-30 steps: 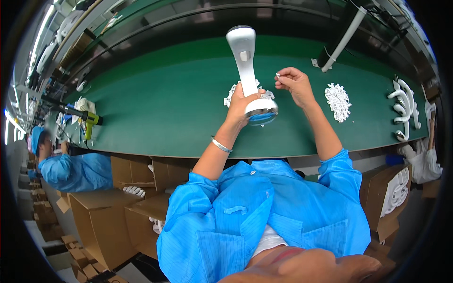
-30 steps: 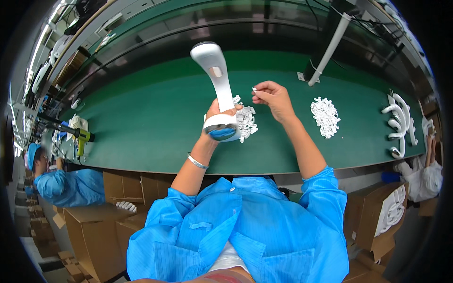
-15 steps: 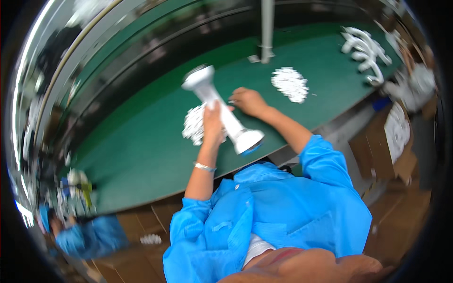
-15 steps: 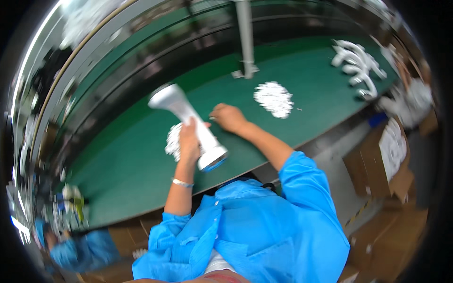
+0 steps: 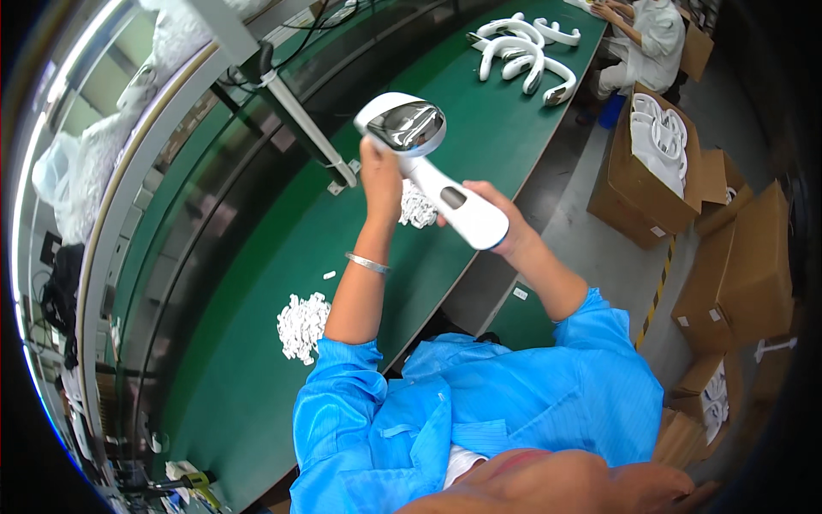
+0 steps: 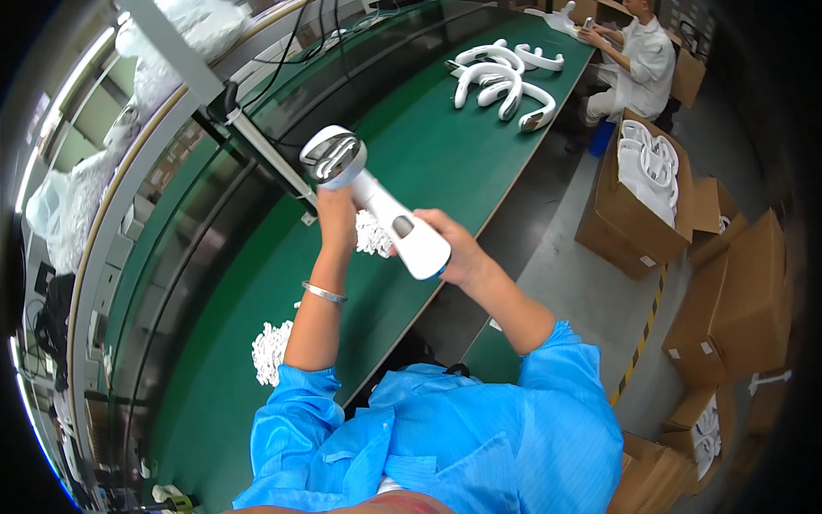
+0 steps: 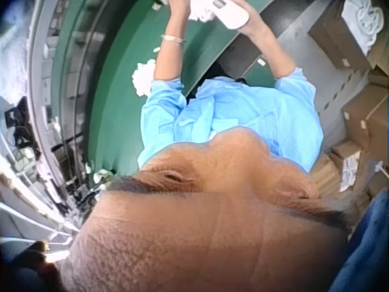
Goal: Assembling small white plastic components onto U-shaped white neck massager devices on a factory production line.
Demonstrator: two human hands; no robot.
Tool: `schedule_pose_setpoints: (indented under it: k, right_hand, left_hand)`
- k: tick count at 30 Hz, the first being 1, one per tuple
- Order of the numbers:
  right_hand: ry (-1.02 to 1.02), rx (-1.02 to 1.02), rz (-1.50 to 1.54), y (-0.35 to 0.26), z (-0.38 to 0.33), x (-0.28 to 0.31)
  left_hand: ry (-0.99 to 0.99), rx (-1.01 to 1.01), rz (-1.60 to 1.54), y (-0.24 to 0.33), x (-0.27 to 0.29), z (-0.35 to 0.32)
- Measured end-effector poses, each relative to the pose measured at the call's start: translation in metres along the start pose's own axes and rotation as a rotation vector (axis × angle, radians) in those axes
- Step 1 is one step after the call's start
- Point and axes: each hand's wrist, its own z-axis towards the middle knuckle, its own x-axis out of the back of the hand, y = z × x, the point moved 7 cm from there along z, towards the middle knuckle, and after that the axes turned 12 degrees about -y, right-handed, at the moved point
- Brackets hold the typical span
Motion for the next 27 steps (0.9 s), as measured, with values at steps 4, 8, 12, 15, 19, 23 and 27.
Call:
schedule_pose_setpoints:
  k: [4,8,12,15,19,23,27]
  right_hand:
    - [0.477,0.228,-0.396,-0.091,-0.029,0.092]
    - [0.775,0.288,-0.898,-0.185,-0.033,0.147]
    - [1.107,0.212,-1.058,-0.218,-0.029,0.235]
    - [1.147,0.162,-0.952,-0.223,-0.02,0.269]
    - [1.113,0.243,-0.973,-0.231,-0.003,0.285]
    - [1.138,0.487,-1.183,-0.251,-0.023,0.32]
    - [1.193,0.474,-1.289,-0.252,-0.043,0.32]
  left_hand:
    - [-0.073,0.204,0.308,0.029,-0.048,-0.019]
    - [-0.204,0.266,0.344,0.033,-0.04,-0.062]
    - [-0.171,0.335,0.403,0.03,-0.015,-0.095]
    - [-0.105,0.392,0.416,0.04,0.002,-0.111]
    - [-0.001,0.387,0.482,0.057,0.038,-0.145]
    - [0.127,0.367,0.592,0.085,0.084,-0.192]
    - [0.411,0.408,0.764,0.111,0.155,-0.268]
